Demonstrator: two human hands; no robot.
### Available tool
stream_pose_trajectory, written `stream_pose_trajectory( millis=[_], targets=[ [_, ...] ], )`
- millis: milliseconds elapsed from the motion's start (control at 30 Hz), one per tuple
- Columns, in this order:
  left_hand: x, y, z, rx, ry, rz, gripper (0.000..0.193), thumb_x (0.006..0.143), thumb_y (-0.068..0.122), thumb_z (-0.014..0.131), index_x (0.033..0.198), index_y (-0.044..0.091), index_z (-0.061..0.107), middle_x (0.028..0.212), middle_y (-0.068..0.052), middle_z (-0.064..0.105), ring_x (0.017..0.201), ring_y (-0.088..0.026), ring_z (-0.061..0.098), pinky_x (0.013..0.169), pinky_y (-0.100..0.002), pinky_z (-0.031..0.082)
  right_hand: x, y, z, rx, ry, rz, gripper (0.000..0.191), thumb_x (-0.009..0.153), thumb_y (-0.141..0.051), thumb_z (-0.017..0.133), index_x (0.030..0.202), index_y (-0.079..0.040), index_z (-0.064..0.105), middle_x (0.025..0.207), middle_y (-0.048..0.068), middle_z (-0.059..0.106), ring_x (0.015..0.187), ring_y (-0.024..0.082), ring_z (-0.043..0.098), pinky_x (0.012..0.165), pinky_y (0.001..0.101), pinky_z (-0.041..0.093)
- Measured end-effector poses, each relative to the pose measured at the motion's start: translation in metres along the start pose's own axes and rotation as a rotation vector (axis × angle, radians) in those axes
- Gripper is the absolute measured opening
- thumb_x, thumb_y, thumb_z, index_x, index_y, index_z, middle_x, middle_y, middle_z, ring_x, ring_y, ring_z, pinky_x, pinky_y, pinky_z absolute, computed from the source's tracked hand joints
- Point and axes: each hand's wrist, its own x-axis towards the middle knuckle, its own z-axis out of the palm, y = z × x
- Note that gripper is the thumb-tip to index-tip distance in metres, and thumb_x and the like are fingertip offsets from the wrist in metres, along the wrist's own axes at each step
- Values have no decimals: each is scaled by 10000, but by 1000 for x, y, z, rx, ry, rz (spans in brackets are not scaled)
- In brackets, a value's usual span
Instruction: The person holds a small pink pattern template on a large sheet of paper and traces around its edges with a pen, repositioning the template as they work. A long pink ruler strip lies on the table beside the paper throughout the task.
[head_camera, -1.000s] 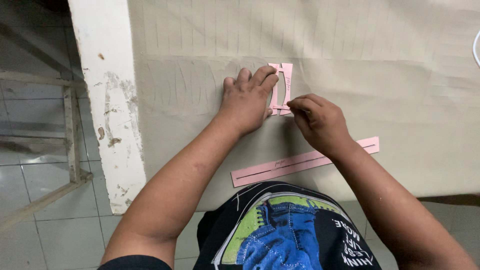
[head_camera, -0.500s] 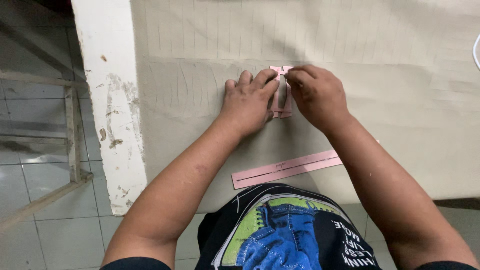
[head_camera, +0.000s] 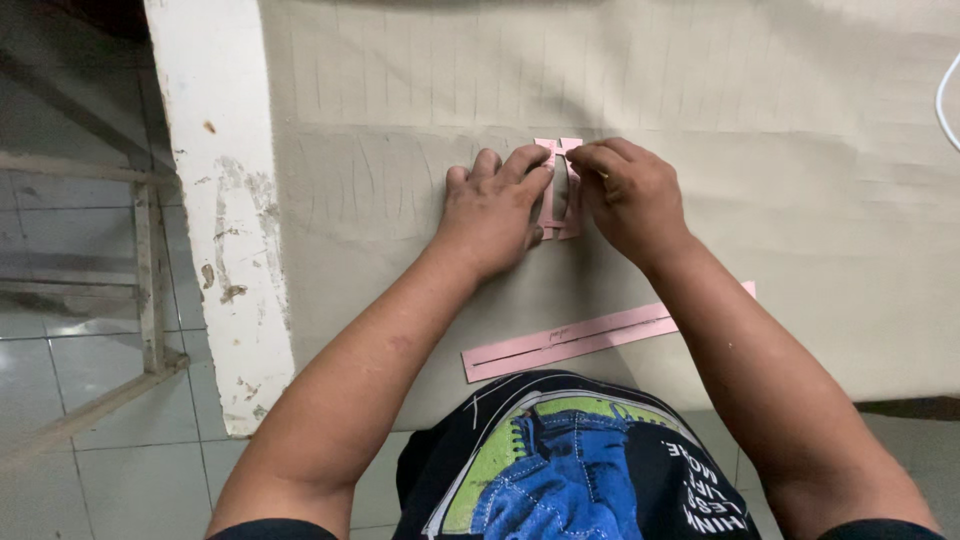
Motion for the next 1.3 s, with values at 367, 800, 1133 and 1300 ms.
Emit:
stream_pose_trajectory(
  millis=[367,800,1133,1300],
  targets=[
    [-17,-29,32,7,281,171,760,811,444,797,1474,195,519,1580,47,378,1305,-258,414,1059,-485,314,-31,1,15,631,-6,837,283,951,-28,493,1180,43,645,949,81,721,741,123,680,644,286,593],
    [-22,-28,26,-1,328,145,660,819,395,788,1404,160,593,1530,21,465,1256,-248,436,1074,-440,322,-38,9,-1,269,58,875,220,945,-174,715,1086,-6,718,853,52,745,688,109,695,577,276,560],
    [3,2,44,-20,422,212,615,831,424,788,1381,205,619,1496,-34,467,1408,-267,367,1150,-497,251,-44,14,0,348,95,848,250,928,-191,750,1094,-5,730,861,47,758,719,78,697,588,261,575],
    [4,4,45,-12,360,172,616,824,449,772,1405,300,629,1509,-8,424,1416,-249,324,1161,-516,212,-47,15,1,329,71,872,244,932,-199,752,1086,-11,750,847,43,757,698,85,690,573,264,575]
  ],
)
